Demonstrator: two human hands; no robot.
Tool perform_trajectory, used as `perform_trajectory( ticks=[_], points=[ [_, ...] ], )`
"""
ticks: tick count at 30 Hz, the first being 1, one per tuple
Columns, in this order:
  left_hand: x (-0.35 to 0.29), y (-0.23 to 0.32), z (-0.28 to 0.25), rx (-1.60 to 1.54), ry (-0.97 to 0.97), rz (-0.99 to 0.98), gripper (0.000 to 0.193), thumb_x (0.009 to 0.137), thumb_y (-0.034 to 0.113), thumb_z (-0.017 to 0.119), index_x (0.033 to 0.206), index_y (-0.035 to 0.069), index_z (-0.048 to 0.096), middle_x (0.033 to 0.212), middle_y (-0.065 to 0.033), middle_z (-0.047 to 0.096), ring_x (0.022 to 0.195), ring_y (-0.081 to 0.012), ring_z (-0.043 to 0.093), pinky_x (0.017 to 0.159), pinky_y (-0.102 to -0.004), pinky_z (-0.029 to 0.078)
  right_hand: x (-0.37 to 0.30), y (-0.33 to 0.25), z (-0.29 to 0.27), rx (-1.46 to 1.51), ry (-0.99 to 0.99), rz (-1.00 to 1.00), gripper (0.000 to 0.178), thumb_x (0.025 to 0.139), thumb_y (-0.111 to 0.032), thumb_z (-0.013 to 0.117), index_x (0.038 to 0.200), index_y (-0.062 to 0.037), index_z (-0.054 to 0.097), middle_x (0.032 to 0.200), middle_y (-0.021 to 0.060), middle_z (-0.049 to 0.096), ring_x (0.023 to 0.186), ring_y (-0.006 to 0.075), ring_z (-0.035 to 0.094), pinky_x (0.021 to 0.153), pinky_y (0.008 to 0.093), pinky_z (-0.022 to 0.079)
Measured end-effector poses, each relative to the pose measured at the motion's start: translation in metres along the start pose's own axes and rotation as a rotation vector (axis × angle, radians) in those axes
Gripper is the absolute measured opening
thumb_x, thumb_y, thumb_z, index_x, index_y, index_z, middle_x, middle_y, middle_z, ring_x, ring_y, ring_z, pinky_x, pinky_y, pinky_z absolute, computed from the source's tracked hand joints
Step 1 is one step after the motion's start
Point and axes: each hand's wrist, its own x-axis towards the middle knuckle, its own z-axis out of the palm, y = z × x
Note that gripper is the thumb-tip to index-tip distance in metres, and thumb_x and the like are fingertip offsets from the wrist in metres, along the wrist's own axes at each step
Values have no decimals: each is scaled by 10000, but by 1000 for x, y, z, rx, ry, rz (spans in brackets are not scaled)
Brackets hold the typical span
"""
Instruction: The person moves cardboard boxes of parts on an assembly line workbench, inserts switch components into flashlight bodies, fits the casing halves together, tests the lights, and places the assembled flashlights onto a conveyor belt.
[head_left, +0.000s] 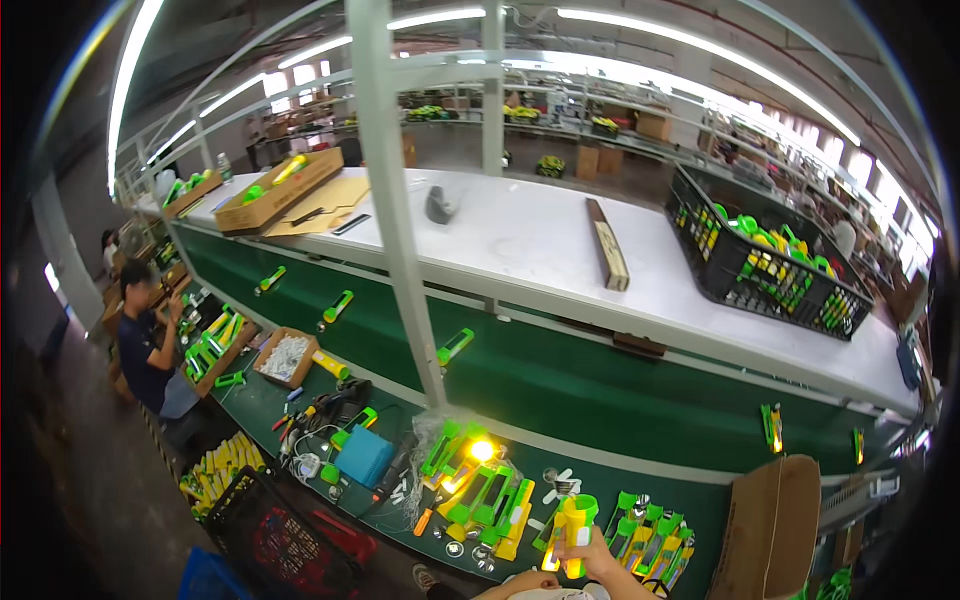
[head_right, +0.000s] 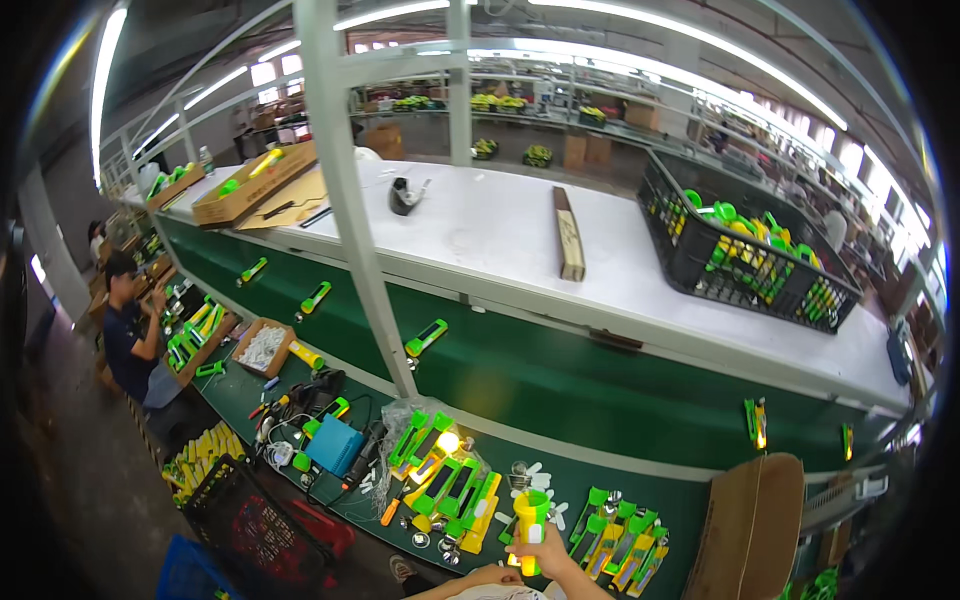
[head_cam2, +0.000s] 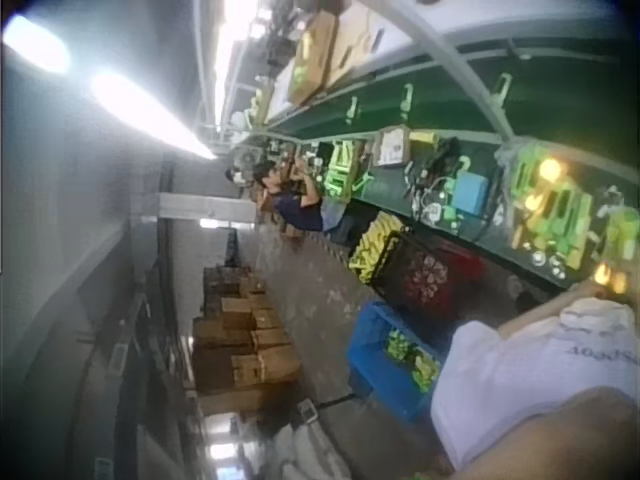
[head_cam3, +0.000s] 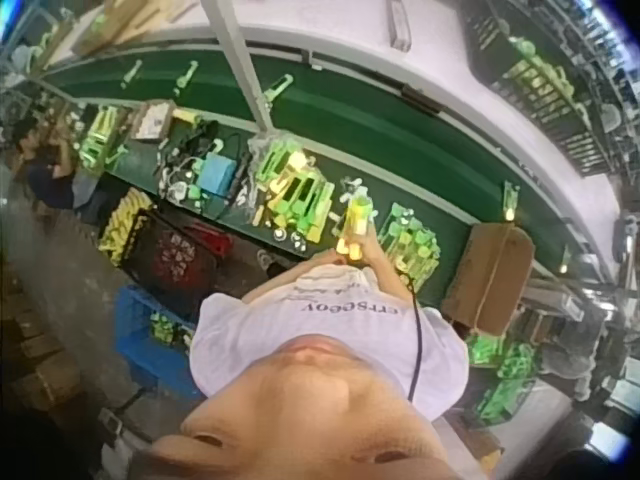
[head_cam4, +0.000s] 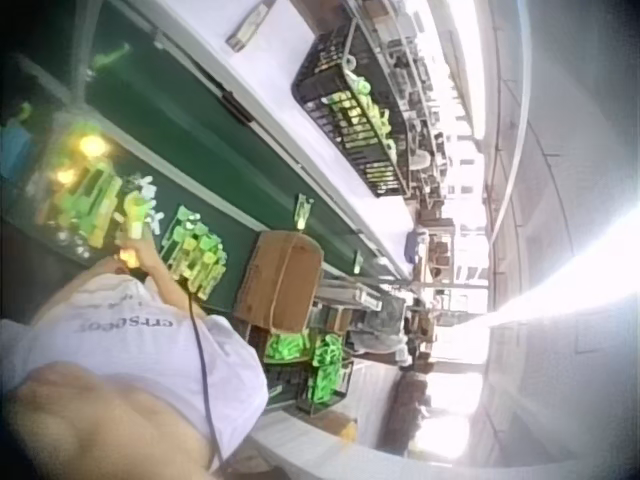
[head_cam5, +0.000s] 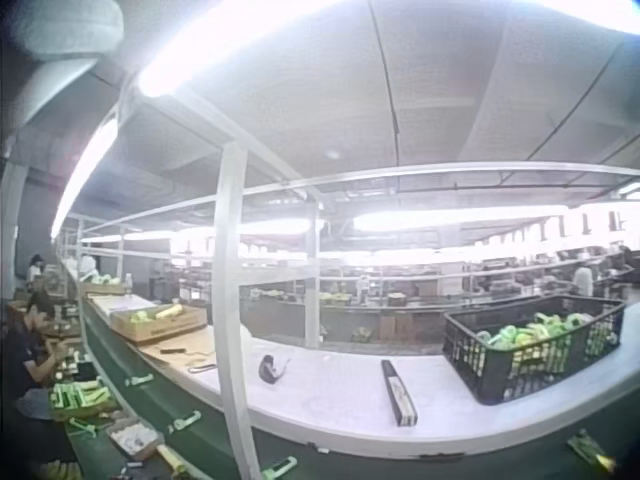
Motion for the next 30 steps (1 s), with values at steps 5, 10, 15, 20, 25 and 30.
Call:
perform_trajectory(
  ticks=[5,10,15,20,25,30],
  points=[
    [18,-14,3,97,54,166,477,918,526,543,789,68,571,686,-83,609,661,-237,601,618,-375,453,-17,12,-24,114,153,-34,307,653,19,732,898,10,547,667,102,601,505,204,581,487,324,473],
    [29,-10,-17,169,-228,-79,335,943,361,553,1028,42,607,980,-130,670,908,-251,644,805,-377,487,-16,11,-31,143,210,-48,344,631,49,712,924,18,536,642,98,580,497,213,573,478,332,469],
    [27,-9,-23,163,-208,-66,405,949,444,525,879,59,627,837,-108,672,769,-241,645,708,-370,490,-3,14,-42,240,271,-28,321,622,51,715,895,11,551,663,94,584,519,210,579,492,320,465],
    [41,-56,-4,16,-189,-6,397,956,430,526,923,51,641,847,-119,668,780,-251,632,687,-365,475,8,13,-52,208,213,-52,342,629,54,703,923,10,535,631,95,577,500,222,582,472,336,462],
    [53,-18,-15,250,-420,-73,380,943,415,517,962,60,650,911,-132,684,858,-261,650,737,-374,487,-18,6,-67,206,333,-75,289,631,52,706,868,3,548,640,94,583,508,213,586,475,325,457],
    [104,-25,-47,424,-583,56,420,933,456,506,964,68,665,927,-136,691,873,-264,656,733,-370,485,-16,33,-67,199,326,-61,279,688,23,736,911,-6,571,728,82,600,584,180,599,550,302,466]
  ],
)
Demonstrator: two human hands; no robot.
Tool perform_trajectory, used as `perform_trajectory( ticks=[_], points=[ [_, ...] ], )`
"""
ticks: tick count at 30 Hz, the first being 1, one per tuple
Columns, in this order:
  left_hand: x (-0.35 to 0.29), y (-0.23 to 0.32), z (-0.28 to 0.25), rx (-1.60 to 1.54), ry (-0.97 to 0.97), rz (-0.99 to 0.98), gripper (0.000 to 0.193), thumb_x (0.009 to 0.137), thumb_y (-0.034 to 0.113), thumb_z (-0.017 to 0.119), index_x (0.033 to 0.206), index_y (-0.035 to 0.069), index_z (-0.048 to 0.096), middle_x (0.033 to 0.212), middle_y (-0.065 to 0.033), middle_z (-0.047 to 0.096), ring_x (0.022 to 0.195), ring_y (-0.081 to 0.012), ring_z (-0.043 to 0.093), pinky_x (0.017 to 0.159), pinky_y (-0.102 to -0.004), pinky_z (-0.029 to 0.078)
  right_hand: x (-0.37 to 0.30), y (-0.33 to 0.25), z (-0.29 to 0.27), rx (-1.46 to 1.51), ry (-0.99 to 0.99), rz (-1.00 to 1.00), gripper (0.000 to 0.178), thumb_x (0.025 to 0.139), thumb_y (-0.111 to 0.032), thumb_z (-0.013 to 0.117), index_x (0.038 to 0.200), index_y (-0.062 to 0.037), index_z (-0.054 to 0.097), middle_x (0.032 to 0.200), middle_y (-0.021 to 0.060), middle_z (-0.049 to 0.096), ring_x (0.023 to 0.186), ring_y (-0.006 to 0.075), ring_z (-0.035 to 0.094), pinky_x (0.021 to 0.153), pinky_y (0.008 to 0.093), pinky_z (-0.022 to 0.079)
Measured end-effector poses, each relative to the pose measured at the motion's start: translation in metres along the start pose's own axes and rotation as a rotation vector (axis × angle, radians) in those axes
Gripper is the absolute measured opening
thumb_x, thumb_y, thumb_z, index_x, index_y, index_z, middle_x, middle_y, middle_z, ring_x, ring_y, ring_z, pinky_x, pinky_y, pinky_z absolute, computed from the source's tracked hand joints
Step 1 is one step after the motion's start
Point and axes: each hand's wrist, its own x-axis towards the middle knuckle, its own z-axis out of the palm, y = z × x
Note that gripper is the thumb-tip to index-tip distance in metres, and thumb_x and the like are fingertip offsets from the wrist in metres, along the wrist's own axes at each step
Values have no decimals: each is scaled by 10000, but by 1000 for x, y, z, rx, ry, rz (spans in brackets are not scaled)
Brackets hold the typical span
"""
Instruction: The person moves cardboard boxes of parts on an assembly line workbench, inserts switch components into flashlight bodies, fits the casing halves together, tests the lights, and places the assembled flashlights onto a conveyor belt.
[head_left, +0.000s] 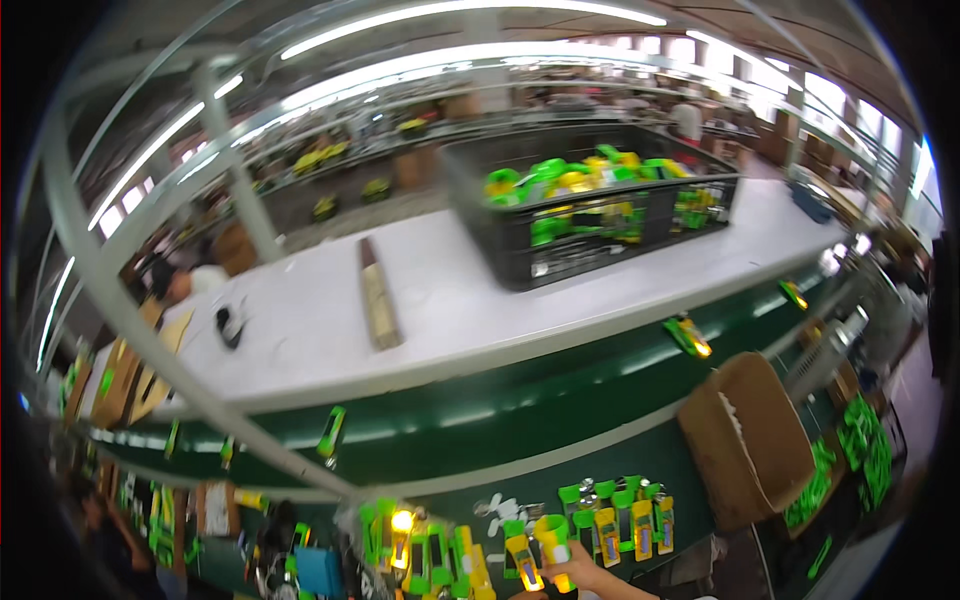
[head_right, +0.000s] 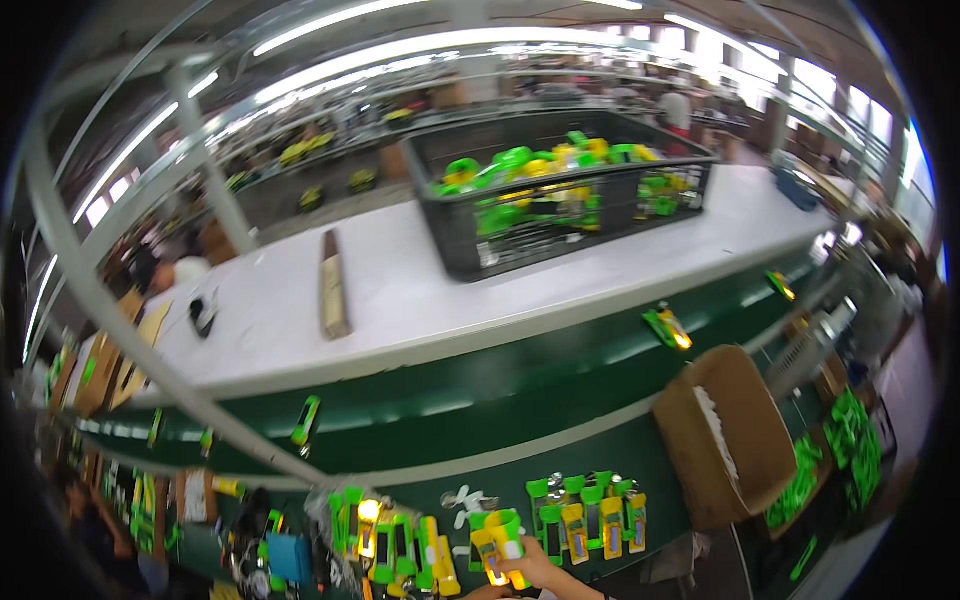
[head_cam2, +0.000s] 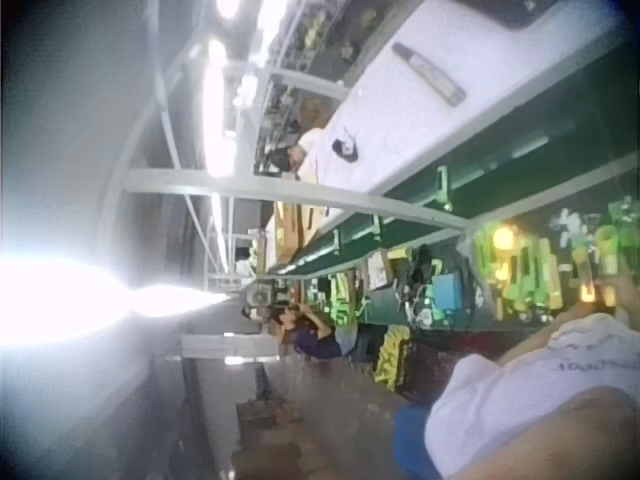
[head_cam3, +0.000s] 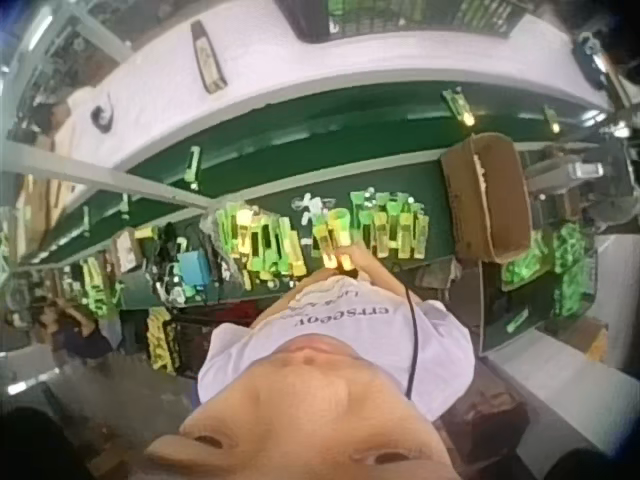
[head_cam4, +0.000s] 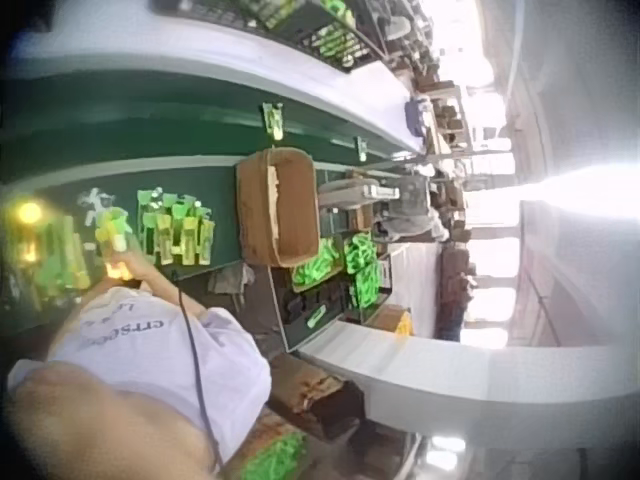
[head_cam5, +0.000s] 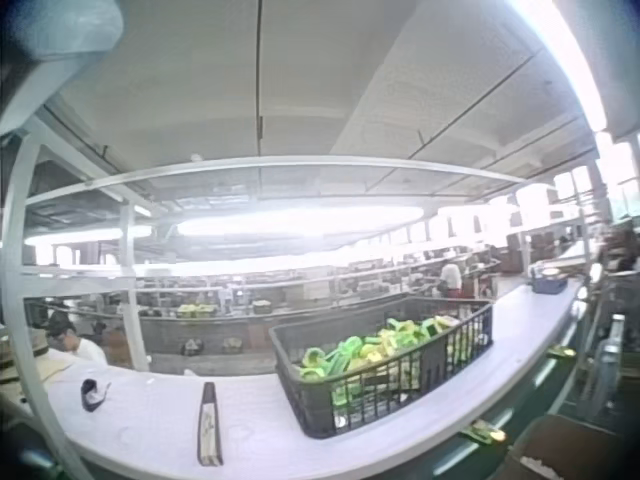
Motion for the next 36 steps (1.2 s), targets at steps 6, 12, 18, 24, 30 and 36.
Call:
perform_trajectory(
  ticks=[6,12,18,24,30,36],
  points=[
    [38,30,-27,144,-132,91,417,934,451,504,968,69,666,934,-138,692,876,-267,657,736,-372,486,-27,-24,6,-2,-32,-36,300,729,-108,751,960,0,592,781,51,594,656,131,570,602,270,429],
    [58,56,-17,192,-261,137,413,935,446,501,973,70,668,941,-139,693,879,-270,658,739,-374,488,-22,-11,-6,-168,2,-197,420,701,-159,784,1033,11,591,796,55,600,676,133,578,623,282,456],
    [57,72,9,184,-376,140,410,935,441,498,978,71,669,948,-141,694,881,-273,659,743,-376,489,-29,-3,-11,-50,-47,-107,399,706,-162,778,1010,-1,576,804,59,595,679,124,556,623,274,450],
    [51,85,40,84,-372,122,407,936,437,495,982,72,670,955,-143,694,884,-276,661,746,-379,491,-55,-14,-8,18,-76,-64,343,722,-98,760,969,-3,542,721,52,562,571,118,536,522,281,429],
    [43,93,58,-31,-317,88,403,936,432,493,987,73,671,961,-144,695,887,-279,662,749,-381,493,-68,-23,-12,-95,-22,-110,383,704,-152,766,980,20,562,712,63,588,584,125,541,550,270,425],
    [21,94,86,-162,-261,11,400,937,427,490,991,74,672,968,-146,696,890,-282,663,752,-383,494,-58,-17,-10,-114,-6,-155,379,678,-152,792,938,10,569,766,61,602,668,124,557,595,275,441]
  ],
)
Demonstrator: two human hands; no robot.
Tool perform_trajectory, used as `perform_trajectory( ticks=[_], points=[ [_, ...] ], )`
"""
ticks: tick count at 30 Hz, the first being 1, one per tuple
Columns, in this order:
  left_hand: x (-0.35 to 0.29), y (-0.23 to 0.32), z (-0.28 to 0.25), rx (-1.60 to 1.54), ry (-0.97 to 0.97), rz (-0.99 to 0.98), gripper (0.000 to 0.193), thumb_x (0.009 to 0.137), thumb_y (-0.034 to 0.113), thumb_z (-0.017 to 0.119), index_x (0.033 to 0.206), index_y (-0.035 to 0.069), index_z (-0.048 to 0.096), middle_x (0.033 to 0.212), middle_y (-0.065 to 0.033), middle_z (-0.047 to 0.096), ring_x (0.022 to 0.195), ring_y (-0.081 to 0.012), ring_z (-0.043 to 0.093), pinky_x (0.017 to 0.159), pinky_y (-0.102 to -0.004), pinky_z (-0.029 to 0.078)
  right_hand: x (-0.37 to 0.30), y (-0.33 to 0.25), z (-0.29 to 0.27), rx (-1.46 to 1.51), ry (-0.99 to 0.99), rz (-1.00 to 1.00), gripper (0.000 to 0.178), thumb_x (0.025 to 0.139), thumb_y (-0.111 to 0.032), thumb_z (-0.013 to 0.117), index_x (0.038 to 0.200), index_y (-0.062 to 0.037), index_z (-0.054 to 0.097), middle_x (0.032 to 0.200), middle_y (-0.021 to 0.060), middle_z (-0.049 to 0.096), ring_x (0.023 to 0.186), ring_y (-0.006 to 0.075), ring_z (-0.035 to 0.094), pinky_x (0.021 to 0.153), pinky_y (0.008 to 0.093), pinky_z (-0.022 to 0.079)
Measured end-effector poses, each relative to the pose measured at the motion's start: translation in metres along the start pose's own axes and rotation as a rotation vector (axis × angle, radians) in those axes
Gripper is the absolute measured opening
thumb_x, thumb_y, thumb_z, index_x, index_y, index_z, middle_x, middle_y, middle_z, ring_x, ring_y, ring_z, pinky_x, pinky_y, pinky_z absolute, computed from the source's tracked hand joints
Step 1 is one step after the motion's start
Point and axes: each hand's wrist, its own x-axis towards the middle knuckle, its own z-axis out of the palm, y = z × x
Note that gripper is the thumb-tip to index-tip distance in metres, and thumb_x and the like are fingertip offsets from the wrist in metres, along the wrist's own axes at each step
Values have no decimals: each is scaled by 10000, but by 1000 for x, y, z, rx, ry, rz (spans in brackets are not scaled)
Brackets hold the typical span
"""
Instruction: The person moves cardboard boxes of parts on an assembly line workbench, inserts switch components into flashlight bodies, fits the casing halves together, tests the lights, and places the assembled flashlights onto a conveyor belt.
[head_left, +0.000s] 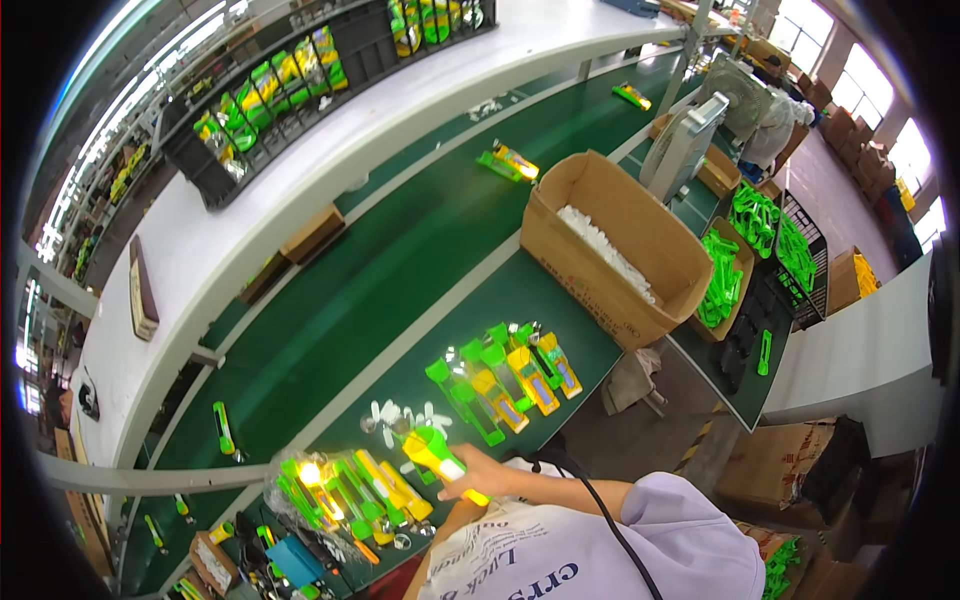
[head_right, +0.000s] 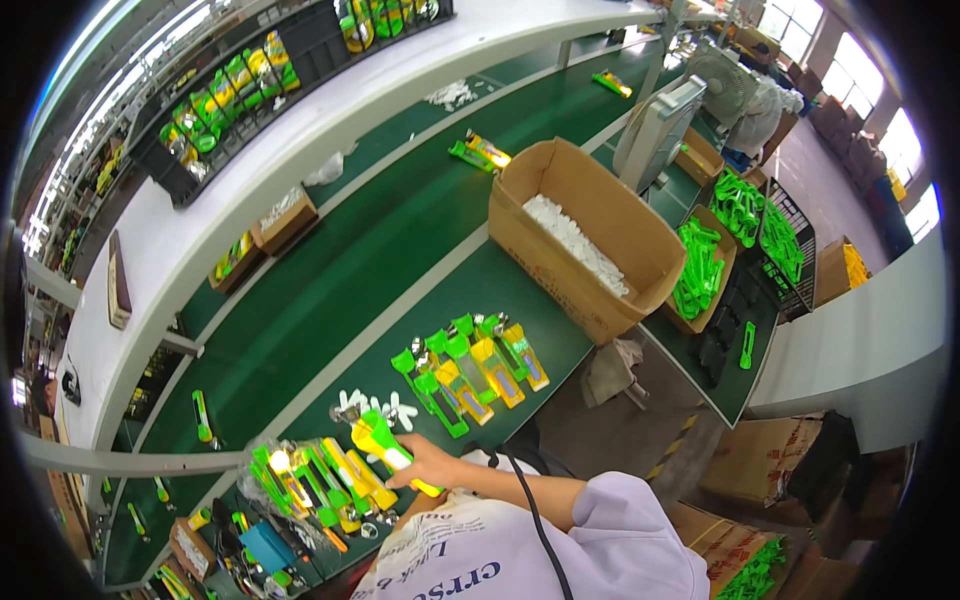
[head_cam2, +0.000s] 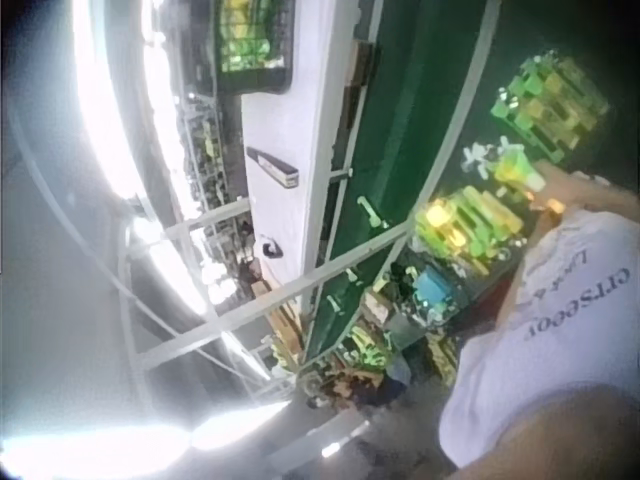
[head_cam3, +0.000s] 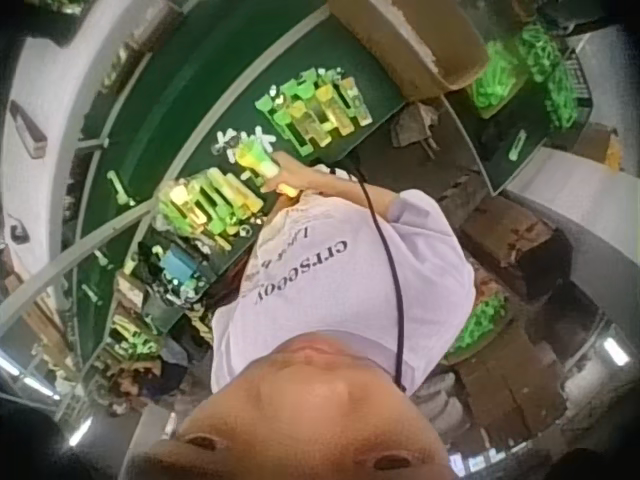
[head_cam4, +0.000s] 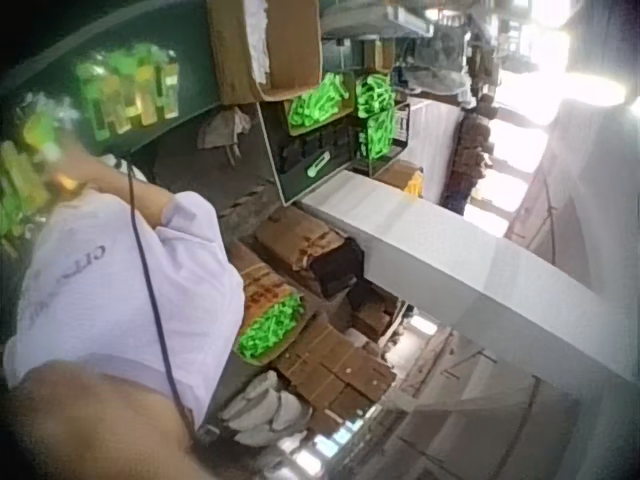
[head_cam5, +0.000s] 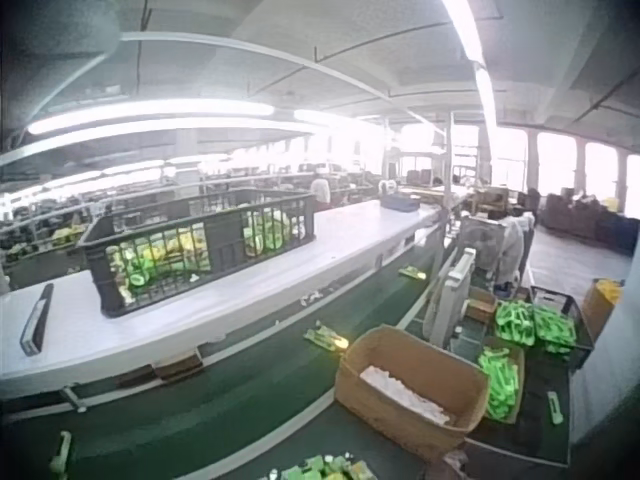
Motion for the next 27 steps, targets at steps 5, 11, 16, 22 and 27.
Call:
perform_trajectory(
  ticks=[5,11,16,22,27],
  points=[
    [-35,-23,27,-144,135,-98,398,938,423,488,995,75,673,974,-148,696,892,-285,664,755,-384,495,1,-5,7,125,36,11,364,653,-138,825,910,-34,588,738,20,565,663,123,532,614,277,429],
    [-55,-26,31,-238,272,-150,395,938,418,485,1000,76,675,981,-149,697,895,-288,665,758,-386,497,3,6,7,138,19,-12,418,673,-103,788,1005,6,558,726,41,586,595,110,555,542,259,433],
    [-66,-29,47,-297,302,-184,393,939,413,483,1004,77,676,986,-151,698,897,-291,666,761,-388,498,-1,9,9,139,35,31,419,665,-118,795,984,-1,550,717,43,580,582,109,551,534,261,428],
    [-66,-45,40,-364,353,-248,391,940,409,480,1009,78,677,993,-153,699,900,-294,668,764,-390,500,-5,14,-4,160,63,88,394,663,-116,798,950,-16,546,702,31,569,561,109,545,517,264,418],
    [-46,-33,14,-247,382,-294,361,901,382,503,1007,87,681,987,-174,696,892,-344,667,771,-430,510,-20,46,-27,217,176,223,321,651,-112,816,845,-34,572,712,13,582,607,106,550,563,259,433]
  ],
)
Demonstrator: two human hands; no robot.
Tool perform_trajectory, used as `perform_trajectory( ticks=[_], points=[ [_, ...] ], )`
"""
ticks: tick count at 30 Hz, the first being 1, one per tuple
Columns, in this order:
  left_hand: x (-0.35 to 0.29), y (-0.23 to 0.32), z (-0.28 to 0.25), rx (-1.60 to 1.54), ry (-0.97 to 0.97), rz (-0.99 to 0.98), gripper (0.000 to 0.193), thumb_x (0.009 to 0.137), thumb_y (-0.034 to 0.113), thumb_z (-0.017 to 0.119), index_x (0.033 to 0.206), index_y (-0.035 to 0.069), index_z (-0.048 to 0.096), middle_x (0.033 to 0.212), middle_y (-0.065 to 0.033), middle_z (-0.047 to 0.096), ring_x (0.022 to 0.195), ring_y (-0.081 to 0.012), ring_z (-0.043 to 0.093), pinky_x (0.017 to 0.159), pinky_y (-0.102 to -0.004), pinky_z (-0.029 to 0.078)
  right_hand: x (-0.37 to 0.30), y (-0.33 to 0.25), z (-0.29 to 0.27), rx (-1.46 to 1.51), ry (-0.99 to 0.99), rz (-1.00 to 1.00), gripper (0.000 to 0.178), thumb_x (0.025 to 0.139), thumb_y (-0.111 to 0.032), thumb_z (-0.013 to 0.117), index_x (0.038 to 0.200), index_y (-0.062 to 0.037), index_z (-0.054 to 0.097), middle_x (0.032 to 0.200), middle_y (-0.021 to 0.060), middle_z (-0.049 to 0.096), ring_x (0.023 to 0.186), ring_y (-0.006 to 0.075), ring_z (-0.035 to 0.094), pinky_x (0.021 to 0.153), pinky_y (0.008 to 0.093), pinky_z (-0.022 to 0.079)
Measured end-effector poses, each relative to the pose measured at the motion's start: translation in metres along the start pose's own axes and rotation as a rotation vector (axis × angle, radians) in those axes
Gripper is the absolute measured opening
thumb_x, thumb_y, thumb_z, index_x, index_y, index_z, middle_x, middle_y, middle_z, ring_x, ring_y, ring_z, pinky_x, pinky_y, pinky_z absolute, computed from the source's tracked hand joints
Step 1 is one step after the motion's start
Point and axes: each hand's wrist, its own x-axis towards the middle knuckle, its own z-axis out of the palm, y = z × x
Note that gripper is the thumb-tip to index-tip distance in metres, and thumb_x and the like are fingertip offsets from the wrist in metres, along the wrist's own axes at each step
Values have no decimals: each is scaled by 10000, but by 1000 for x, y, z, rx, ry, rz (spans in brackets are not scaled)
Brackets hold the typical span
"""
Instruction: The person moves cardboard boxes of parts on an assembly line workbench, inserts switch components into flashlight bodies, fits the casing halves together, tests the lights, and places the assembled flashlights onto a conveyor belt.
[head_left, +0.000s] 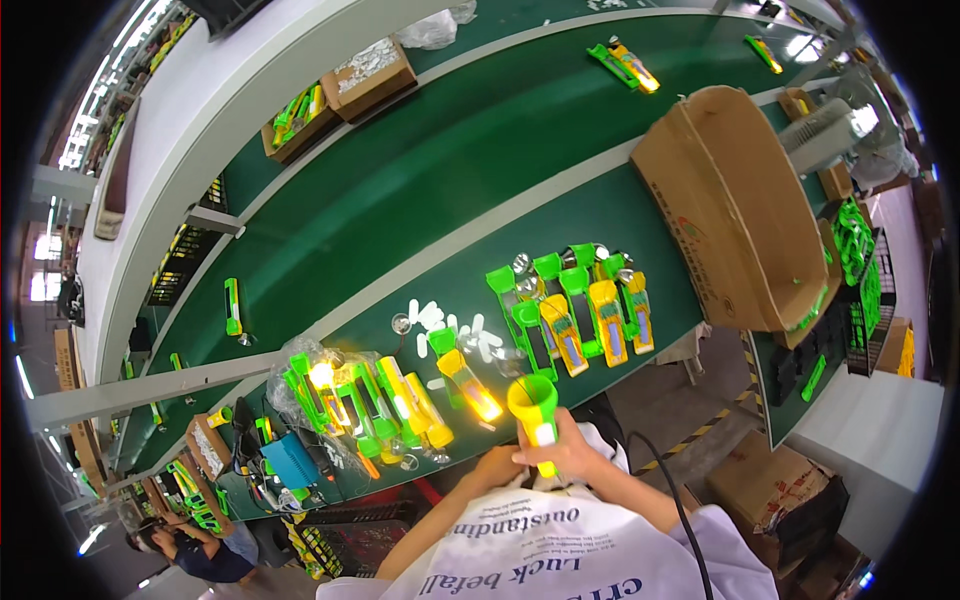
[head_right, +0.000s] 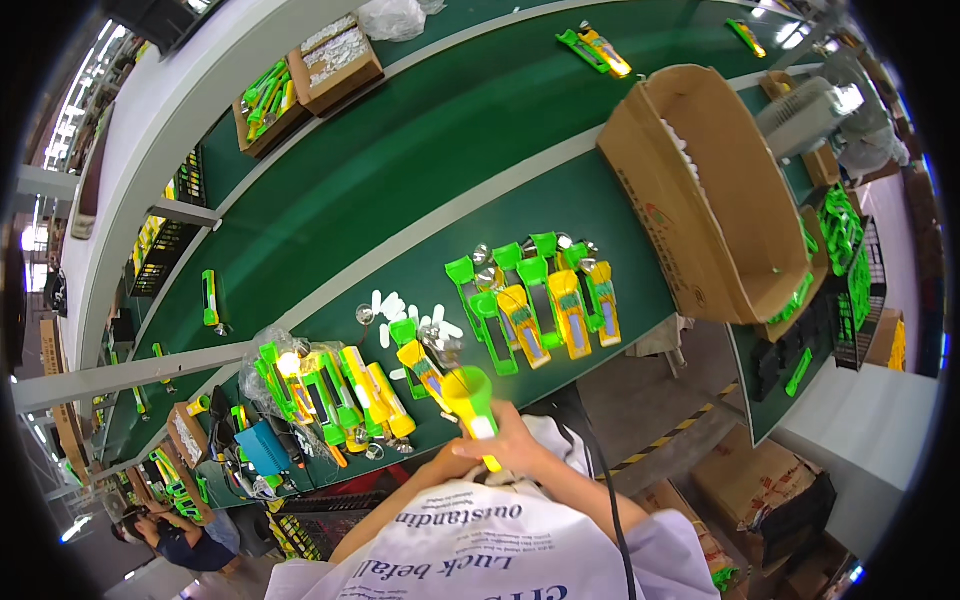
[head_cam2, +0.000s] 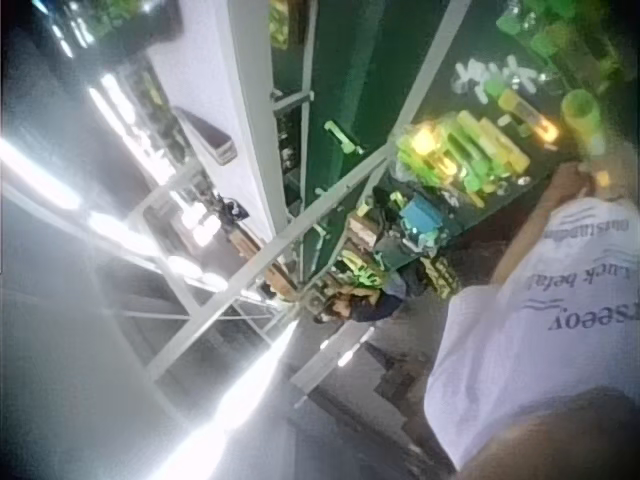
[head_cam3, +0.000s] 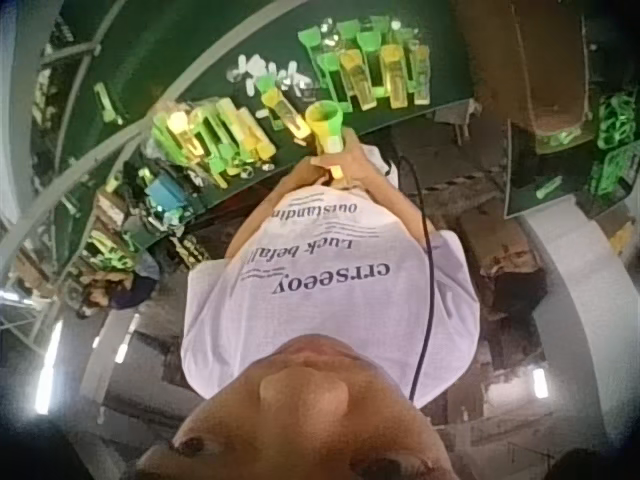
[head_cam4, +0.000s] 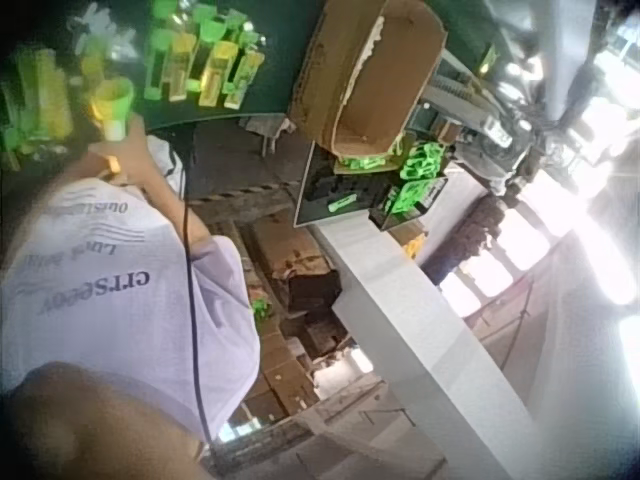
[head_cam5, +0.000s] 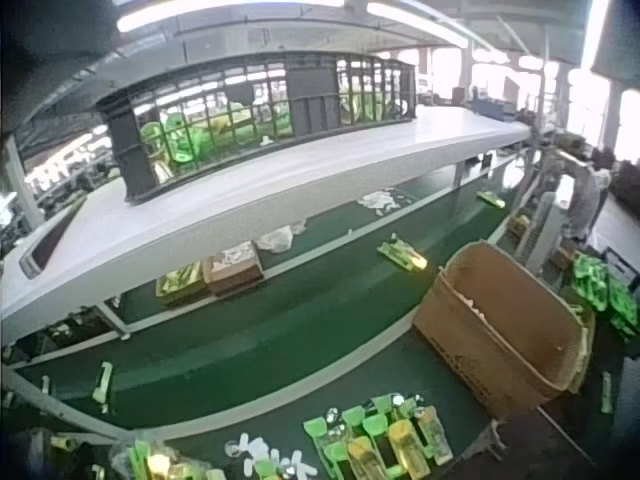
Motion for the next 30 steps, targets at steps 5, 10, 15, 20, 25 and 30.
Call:
perform_trajectory(
  ticks=[5,10,15,20,25,30],
  points=[
    [19,3,-24,120,27,227,268,823,280,591,1001,91,658,927,-188,690,838,-383,668,742,-457,524,16,16,-15,-100,7,-81,280,640,-68,822,808,-60,599,711,-6,595,626,94,547,568,265,443],
    [89,133,-226,24,322,197,137,871,107,616,993,46,616,794,-31,645,691,-106,616,610,-283,501,36,15,-50,-227,-16,-36,534,654,-136,835,1120,4,615,903,53,674,785,108,581,749,294,487],
    [193,199,-496,521,1243,324,163,834,192,650,861,34,618,831,-134,670,776,-291,641,708,-413,512,38,21,-68,-164,181,-111,361,674,-123,799,977,-5,643,912,129,664,749,230,611,705,359,495],
    [254,260,-626,1051,1463,-28,645,775,212,719,1331,88,415,1368,-154,483,1263,-350,439,1038,-427,395,34,42,-114,-116,262,45,493,653,-94,824,1088,3,613,1001,121,661,891,221,610,812,359,488],
    [304,301,-620,776,1154,-359,774,761,269,756,1410,98,371,1423,-143,443,1334,-320,404,1094,-586,280,54,12,-146,15,299,-43,590,661,-17,815,1192,-11,559,1027,87,641,952,203,605,840,350,493],
    [320,274,-606,1244,1430,-186,498,746,243,780,1128,90,499,1095,-83,597,1110,-283,552,999,-560,377,54,-8,-153,69,254,165,565,680,-41,823,1176,-19,553,899,63,642,813,172,619,710,303,511]
  ],
)
